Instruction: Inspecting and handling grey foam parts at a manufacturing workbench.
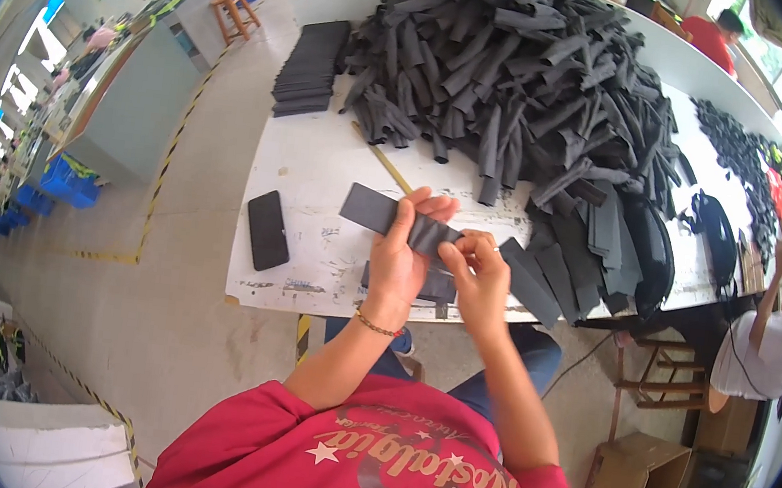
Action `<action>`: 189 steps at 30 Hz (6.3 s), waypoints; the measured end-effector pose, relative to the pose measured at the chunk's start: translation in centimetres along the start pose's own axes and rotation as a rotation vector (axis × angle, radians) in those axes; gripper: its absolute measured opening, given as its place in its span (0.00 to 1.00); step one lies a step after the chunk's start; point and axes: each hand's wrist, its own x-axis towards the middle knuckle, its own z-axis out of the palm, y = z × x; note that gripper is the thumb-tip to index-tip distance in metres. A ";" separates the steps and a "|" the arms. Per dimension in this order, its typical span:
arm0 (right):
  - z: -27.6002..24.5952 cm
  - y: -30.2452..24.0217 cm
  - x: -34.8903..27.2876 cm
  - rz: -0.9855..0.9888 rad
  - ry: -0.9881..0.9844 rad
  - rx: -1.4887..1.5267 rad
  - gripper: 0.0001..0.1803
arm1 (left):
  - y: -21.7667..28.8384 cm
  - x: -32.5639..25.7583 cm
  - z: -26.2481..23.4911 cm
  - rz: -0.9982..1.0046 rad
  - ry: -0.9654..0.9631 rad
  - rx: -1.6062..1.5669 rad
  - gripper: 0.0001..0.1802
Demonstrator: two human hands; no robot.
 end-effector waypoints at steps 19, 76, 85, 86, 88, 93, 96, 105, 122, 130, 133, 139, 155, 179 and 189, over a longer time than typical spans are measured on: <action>0.0 -2.3 -1.7 -0.360 -0.022 -0.275 0.04 | 4.5 -0.8 -6.2 0.065 0.174 0.083 0.11; -9.1 3.0 -1.9 0.128 0.119 -0.351 0.11 | -1.5 21.0 -10.6 0.022 0.564 0.664 0.07; -3.3 1.5 0.1 -0.344 -0.267 -0.652 0.17 | 1.3 10.2 -8.3 -0.155 0.501 0.281 0.13; -3.2 1.5 0.2 -0.341 -0.272 -0.649 0.17 | 1.3 10.0 -9.0 -0.155 0.508 0.283 0.13; -3.0 1.5 0.1 -0.284 -0.285 -0.718 0.19 | 1.5 9.8 -10.4 -0.285 0.470 0.218 0.14; -1.5 1.2 -0.4 -0.213 -0.306 -0.524 0.28 | -0.4 8.2 -10.3 -0.333 0.242 0.196 0.14; -0.4 1.1 0.4 -0.319 -0.235 -0.539 0.29 | -0.6 5.5 -4.9 -0.351 0.137 0.317 0.18; -1.9 1.1 1.6 -0.033 -0.199 -0.412 0.27 | 1.7 4.9 -4.8 -0.349 -0.007 0.191 0.18; -3.1 -2.2 2.0 -0.505 -0.185 -0.927 0.23 | 1.1 5.0 -5.3 -0.385 0.161 0.253 0.15; -3.0 -2.5 1.9 -0.578 -0.157 -1.069 0.25 | 1.0 3.6 -4.1 -0.412 0.095 0.272 0.16; -2.5 -2.3 1.9 -0.609 -0.139 -1.105 0.27 | 0.9 3.0 -3.4 -0.366 0.067 0.332 0.16; -0.1 -1.3 1.3 -0.505 -0.116 -0.785 0.32 | -0.1 2.0 -1.8 -0.212 0.012 0.288 0.16; -1.9 -1.4 -0.1 -0.427 -0.250 -0.707 0.19 | 0.3 1.6 -2.8 -0.191 -0.017 0.046 0.16; -1.3 -1.8 1.5 -0.498 -0.356 -0.551 0.09 | -1.7 -0.1 -1.2 -0.072 0.038 -0.076 0.18; -0.8 -1.6 1.6 -0.436 -0.357 -0.505 0.07 | -2.2 -0.3 -1.1 -0.014 0.075 -0.108 0.19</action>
